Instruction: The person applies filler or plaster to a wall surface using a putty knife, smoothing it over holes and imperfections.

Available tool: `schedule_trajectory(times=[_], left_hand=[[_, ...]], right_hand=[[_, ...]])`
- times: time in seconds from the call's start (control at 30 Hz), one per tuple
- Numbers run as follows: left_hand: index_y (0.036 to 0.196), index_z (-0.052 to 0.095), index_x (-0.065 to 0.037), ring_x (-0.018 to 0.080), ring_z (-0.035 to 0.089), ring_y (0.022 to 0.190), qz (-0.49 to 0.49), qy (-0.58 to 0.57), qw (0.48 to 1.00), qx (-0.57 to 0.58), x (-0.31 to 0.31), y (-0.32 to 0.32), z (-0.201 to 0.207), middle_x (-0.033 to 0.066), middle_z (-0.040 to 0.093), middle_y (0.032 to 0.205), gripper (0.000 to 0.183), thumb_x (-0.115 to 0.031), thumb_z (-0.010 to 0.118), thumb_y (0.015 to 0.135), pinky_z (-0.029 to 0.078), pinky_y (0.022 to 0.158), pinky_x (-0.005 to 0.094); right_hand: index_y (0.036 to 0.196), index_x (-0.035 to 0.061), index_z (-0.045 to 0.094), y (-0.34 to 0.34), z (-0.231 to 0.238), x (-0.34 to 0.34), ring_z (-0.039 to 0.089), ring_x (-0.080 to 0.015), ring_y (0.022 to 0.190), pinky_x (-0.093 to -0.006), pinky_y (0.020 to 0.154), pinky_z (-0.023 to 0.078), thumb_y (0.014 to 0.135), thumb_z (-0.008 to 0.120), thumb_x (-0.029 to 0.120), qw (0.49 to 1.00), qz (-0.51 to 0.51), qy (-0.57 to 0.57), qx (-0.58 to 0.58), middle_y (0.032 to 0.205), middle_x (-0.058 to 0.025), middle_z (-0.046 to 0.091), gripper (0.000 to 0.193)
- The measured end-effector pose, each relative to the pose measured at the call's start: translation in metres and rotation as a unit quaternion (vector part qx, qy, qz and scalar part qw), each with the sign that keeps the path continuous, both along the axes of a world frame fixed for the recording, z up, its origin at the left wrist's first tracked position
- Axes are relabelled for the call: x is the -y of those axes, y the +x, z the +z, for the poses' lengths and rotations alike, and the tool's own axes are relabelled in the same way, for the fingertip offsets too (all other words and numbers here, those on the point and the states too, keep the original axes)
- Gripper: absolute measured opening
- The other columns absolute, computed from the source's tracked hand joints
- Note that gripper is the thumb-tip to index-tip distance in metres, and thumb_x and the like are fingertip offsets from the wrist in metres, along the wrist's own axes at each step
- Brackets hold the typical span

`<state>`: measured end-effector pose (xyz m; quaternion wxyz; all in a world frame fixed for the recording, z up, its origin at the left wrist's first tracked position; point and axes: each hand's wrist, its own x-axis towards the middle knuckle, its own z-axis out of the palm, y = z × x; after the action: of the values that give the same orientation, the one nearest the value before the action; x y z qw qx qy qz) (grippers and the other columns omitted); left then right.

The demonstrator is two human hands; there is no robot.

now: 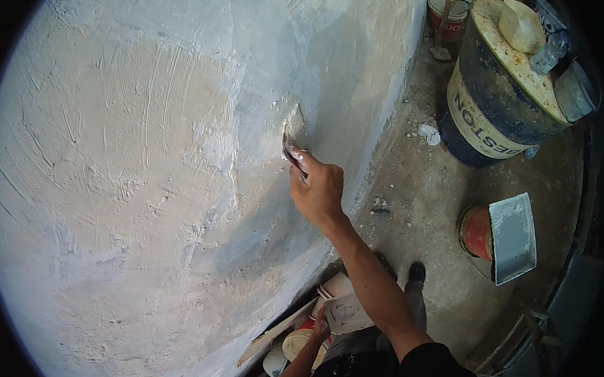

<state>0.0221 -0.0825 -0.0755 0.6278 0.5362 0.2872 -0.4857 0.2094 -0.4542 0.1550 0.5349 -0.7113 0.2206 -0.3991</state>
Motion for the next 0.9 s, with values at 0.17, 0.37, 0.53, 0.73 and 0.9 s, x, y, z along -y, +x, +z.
schedule_trajectory(times=[0.17,0.37,0.53,0.73,0.9], left_hand=[[0.130,0.045,-0.008,0.0293,0.058,0.107,-0.027,-0.002,0.999,0.025,0.008,0.006,0.021,0.0121,0.057,0.120,0.057,-0.047,0.049,0.089,0.046,0.093,0.0442],[0.129,0.048,-0.009,0.0256,0.058,0.108,-0.039,-0.031,0.998,0.033,0.008,0.030,0.023,0.0102,0.059,0.120,0.053,-0.047,0.044,0.092,0.044,0.095,0.0427],[0.131,0.046,-0.007,0.0272,0.055,0.113,-0.067,-0.054,0.996,0.026,0.020,0.032,0.023,0.0119,0.057,0.123,0.056,-0.048,0.041,0.093,0.040,0.099,0.0430],[0.130,0.046,-0.006,0.0274,0.056,0.112,-0.056,-0.059,0.995,0.062,0.036,0.033,0.049,0.0120,0.057,0.122,0.056,-0.049,0.041,0.093,0.042,0.098,0.0419],[0.130,0.046,-0.006,0.0279,0.058,0.109,-0.060,-0.082,0.994,0.038,0.036,0.037,0.049,0.0127,0.058,0.119,0.054,-0.047,0.039,0.095,0.044,0.095,0.0423]], right_hand=[[0.102,-0.0020,0.063,-0.032,0.010,-0.017,0.065,-0.0354,0.071,-0.0359,0.061,0.050,0.078,0.062,0.004,0.994,0.105,-0.014,-0.006,0.079,-0.0215,0.065,0.025],[0.101,-0.0028,0.063,-0.054,0.009,0.008,0.066,-0.0190,0.067,-0.0301,0.060,0.049,0.082,0.059,0.000,0.989,-0.046,0.122,0.064,0.075,-0.0143,0.067,0.020],[0.097,-0.0025,0.063,-0.014,-0.021,0.052,0.062,-0.0096,0.071,-0.0256,0.064,0.048,0.084,0.056,-0.002,0.937,-0.058,0.322,0.123,0.082,-0.0063,0.067,0.015],[0.097,-0.0029,0.062,-0.013,0.018,0.042,0.062,-0.0093,0.075,-0.0253,0.067,0.049,0.086,0.056,-0.002,0.903,0.036,0.395,0.165,0.088,-0.0071,0.066,0.013],[0.097,-0.0031,0.063,-0.017,0.054,0.040,0.061,-0.0089,0.073,-0.0248,0.065,0.049,0.085,0.056,-0.002,0.908,0.065,0.384,0.154,0.087,-0.0066,0.066,0.013]])
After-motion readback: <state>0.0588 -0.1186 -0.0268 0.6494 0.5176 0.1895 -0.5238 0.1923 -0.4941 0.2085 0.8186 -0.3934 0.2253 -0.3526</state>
